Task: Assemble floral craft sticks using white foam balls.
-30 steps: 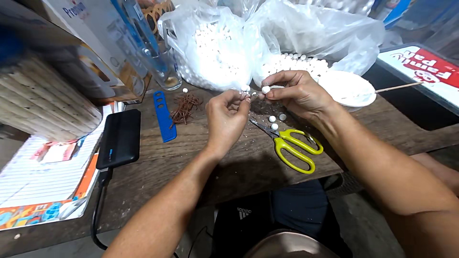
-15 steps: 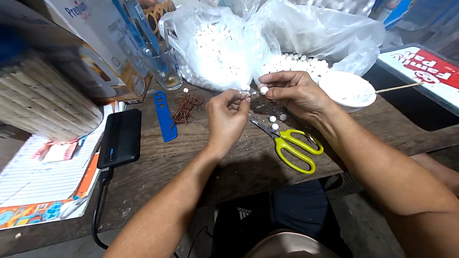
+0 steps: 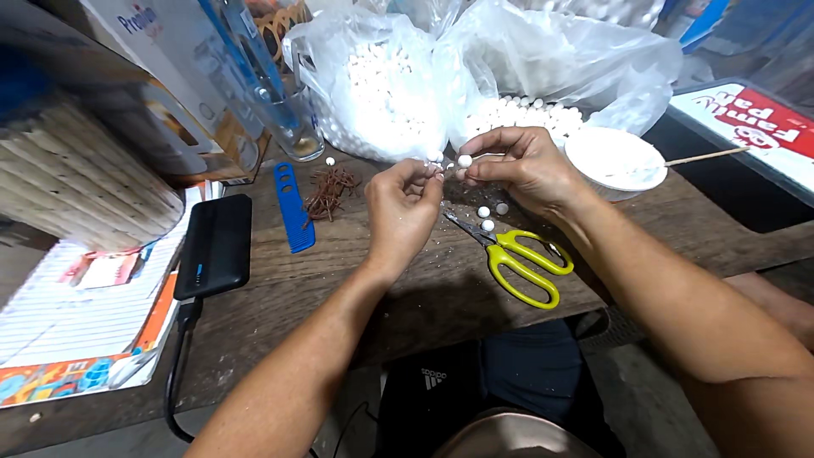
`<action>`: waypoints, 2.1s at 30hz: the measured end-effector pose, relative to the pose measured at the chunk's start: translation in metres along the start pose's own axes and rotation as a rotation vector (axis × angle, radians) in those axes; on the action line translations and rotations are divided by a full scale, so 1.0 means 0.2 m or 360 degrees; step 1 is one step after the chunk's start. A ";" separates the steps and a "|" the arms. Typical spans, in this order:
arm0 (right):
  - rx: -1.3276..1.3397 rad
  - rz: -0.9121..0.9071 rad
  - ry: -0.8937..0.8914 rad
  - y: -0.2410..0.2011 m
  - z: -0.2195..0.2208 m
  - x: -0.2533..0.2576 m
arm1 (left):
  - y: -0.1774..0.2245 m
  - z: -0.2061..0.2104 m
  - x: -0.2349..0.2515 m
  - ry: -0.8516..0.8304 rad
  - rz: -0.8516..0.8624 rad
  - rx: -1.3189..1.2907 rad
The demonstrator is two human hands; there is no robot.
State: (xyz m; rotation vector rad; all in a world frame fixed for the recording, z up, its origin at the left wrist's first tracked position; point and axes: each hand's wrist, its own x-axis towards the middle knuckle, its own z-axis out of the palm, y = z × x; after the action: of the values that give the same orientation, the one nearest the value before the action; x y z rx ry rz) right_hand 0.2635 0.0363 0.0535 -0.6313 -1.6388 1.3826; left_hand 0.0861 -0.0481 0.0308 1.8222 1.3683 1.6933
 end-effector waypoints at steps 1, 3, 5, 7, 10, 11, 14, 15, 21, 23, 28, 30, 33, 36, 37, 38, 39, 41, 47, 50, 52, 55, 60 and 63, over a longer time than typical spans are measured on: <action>0.0003 -0.0028 -0.0014 0.01 0.00 0.00 | 0.00 0.00 0.00 0.0004 -0.0003 -0.0004; 0.0041 -0.0057 -0.0016 0.02 -0.01 0.01 | 0.00 0.00 0.00 0.0005 -0.0002 -0.0005; 0.0067 -0.0043 0.0003 0.02 -0.01 0.01 | 0.00 0.00 0.00 0.0008 0.0000 -0.0002; 0.0084 -0.0010 0.0025 0.01 0.00 0.01 | 0.00 0.00 0.00 0.0002 -0.0009 -0.0003; 0.0105 0.0014 0.0044 0.01 0.00 0.00 | 0.00 0.00 0.00 -0.0001 -0.0001 -0.0003; 0.0103 0.0011 0.0045 0.01 0.00 0.00 | 0.00 0.00 0.00 0.0004 0.0008 0.0006; 0.0081 -0.0058 -0.0004 0.01 -0.01 0.00 | 0.00 0.00 0.00 0.0014 0.0038 0.0058; 0.0071 -0.0094 -0.0022 0.02 -0.01 0.00 | 0.00 0.00 -0.01 0.0015 0.0040 0.0070; -0.0085 -0.0228 -0.0009 0.02 0.00 -0.01 | 0.00 0.01 -0.01 0.0052 0.0117 0.0169; -0.0095 -0.0248 -0.0002 0.02 0.00 -0.01 | 0.00 0.02 -0.01 0.0062 0.0138 0.0200; -0.0135 -0.0254 0.0013 0.01 0.01 -0.02 | 0.00 0.02 -0.01 0.0078 0.0190 0.0248; -0.0143 -0.0269 0.0010 0.02 0.01 -0.02 | -0.01 0.02 -0.01 0.0073 0.0199 0.0275; -0.0160 -0.0283 0.0009 0.02 0.02 -0.01 | 0.00 0.02 -0.01 0.0067 0.0219 0.0313; -0.0169 -0.0295 -0.0003 0.02 0.02 -0.02 | 0.00 0.02 -0.01 0.0060 0.0232 0.0335; -0.0175 -0.0299 -0.0003 0.02 0.03 -0.02 | 0.00 0.02 -0.01 0.0061 0.0237 0.0341; -0.0187 -0.0302 -0.0003 0.02 0.03 -0.02 | -0.01 0.03 -0.01 0.0062 0.0239 0.0346; -0.0201 -0.0311 -0.0006 0.02 0.03 -0.02 | -0.01 0.03 -0.01 0.0063 0.0239 0.0352; -0.0251 -0.0353 -0.0023 0.02 0.02 -0.02 | 0.00 0.02 -0.01 0.0060 0.0234 0.0371; -0.0380 -0.0464 -0.0056 0.02 0.03 -0.02 | 0.00 0.02 -0.01 0.0060 0.0257 0.0419; -0.0367 -0.0448 -0.0045 0.03 0.04 -0.02 | -0.01 0.02 -0.02 0.0063 0.0266 0.0432; -0.0396 -0.0427 -0.0060 0.02 0.04 -0.02 | -0.01 0.03 -0.01 0.0066 0.0266 0.0437; -0.0443 -0.0450 -0.0092 0.01 0.03 -0.03 | -0.01 0.02 -0.01 0.0053 0.0244 0.0431; -0.0413 -0.0451 -0.0071 0.02 0.03 -0.02 | -0.01 0.02 -0.02 0.0046 0.0227 0.0389; -0.0425 -0.0443 -0.0072 0.02 0.03 -0.03 | -0.01 0.03 -0.02 0.0051 0.0237 0.0385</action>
State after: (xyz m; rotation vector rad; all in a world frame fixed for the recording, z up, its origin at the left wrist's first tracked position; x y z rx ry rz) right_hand 0.2598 0.0297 0.0483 -0.5014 -1.8862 0.9934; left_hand 0.0907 -0.0478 0.0259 2.0837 1.5437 1.6966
